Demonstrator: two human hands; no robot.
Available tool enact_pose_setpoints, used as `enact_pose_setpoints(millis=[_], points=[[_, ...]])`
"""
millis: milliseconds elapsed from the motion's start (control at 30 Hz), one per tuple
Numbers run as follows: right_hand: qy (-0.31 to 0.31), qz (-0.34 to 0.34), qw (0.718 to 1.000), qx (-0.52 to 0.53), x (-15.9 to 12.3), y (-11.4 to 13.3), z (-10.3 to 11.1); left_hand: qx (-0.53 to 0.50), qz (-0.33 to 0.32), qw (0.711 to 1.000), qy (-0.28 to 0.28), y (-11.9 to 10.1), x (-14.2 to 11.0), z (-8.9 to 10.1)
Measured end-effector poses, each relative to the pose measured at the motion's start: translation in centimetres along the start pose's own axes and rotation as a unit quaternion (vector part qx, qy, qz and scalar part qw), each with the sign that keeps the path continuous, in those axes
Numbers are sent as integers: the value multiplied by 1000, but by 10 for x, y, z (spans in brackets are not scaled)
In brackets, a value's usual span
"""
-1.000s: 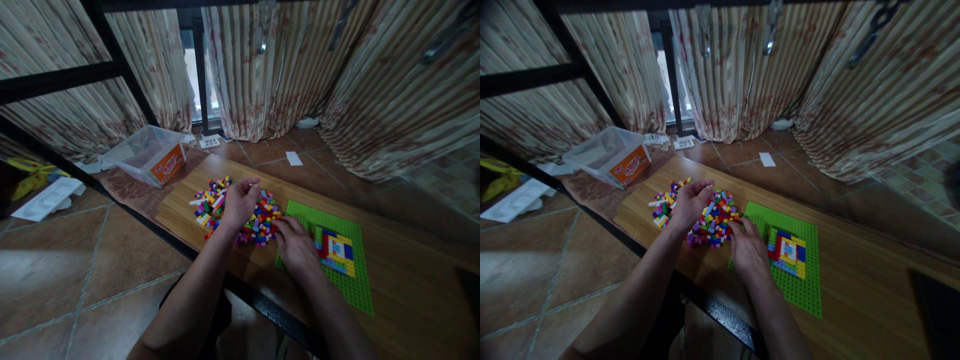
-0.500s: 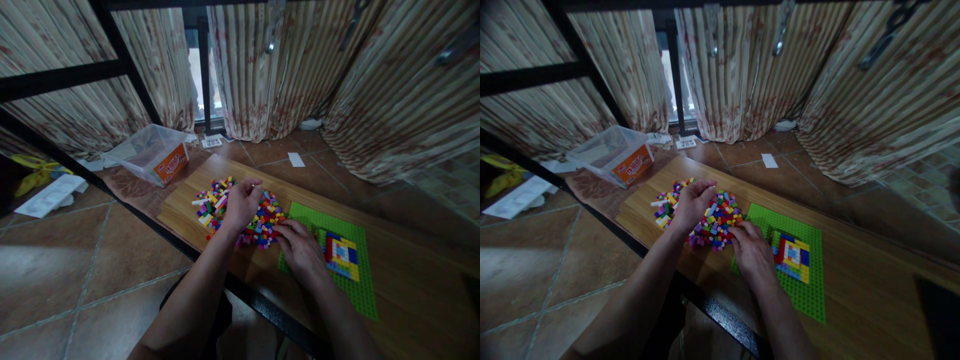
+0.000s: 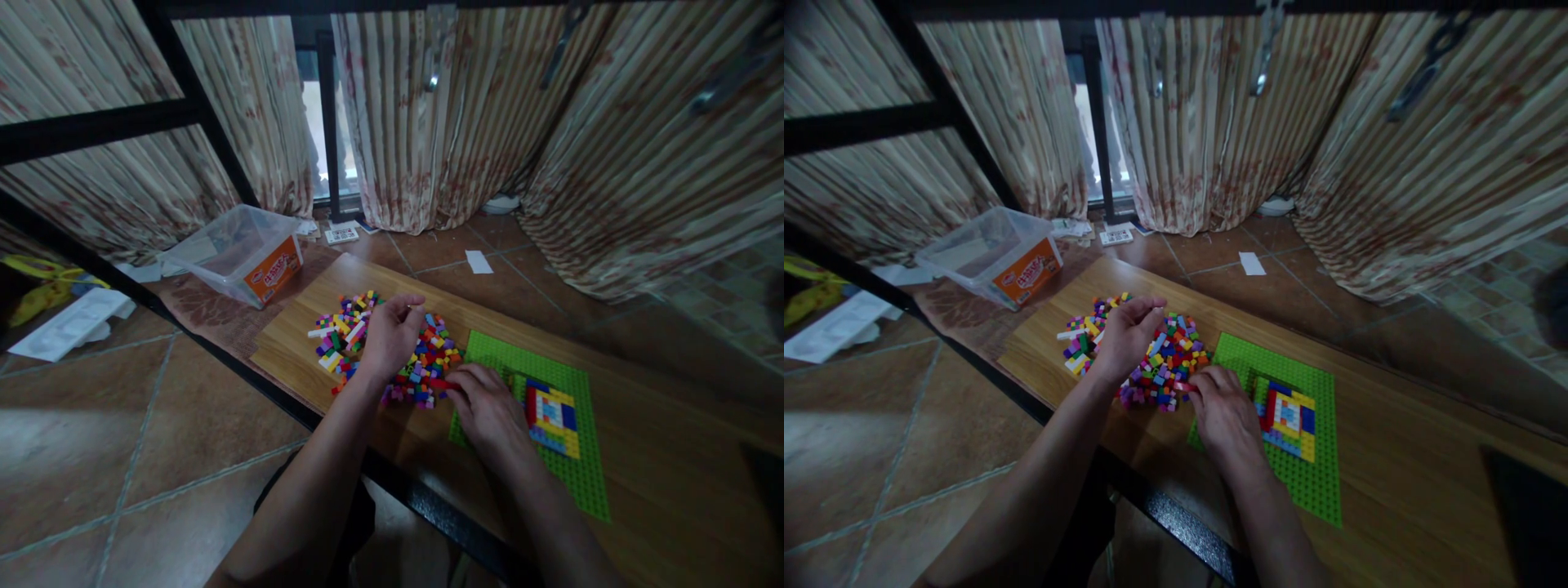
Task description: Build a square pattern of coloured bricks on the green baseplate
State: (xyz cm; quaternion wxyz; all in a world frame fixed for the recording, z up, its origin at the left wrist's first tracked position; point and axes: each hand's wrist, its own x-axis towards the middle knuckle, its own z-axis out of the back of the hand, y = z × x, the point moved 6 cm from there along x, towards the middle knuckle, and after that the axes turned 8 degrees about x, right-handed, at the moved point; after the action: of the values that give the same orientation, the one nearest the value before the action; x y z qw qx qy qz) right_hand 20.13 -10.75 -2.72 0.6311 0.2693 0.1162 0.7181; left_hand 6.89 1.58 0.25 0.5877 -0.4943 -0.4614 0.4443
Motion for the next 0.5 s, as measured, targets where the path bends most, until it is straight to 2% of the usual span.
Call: enact_pose_setpoints(millis=[133,233,333,467,500], points=[[-17,-37,998,40,0,4,15,27,1,1000,8,-1,-1,-1],[-61,-68,992,90,-2,2,35,64,-8,998,13,-2,-2,-3],[-117,-131,978,113,-10,-15,64,99,-17,995,29,-2,-4,-6],[-195,-244,948,55,-34,-50,113,118,-32,990,73,1,-5,-14],[-198,-267,942,49,-41,-58,122,123,-38,988,81,1,-5,-15]])
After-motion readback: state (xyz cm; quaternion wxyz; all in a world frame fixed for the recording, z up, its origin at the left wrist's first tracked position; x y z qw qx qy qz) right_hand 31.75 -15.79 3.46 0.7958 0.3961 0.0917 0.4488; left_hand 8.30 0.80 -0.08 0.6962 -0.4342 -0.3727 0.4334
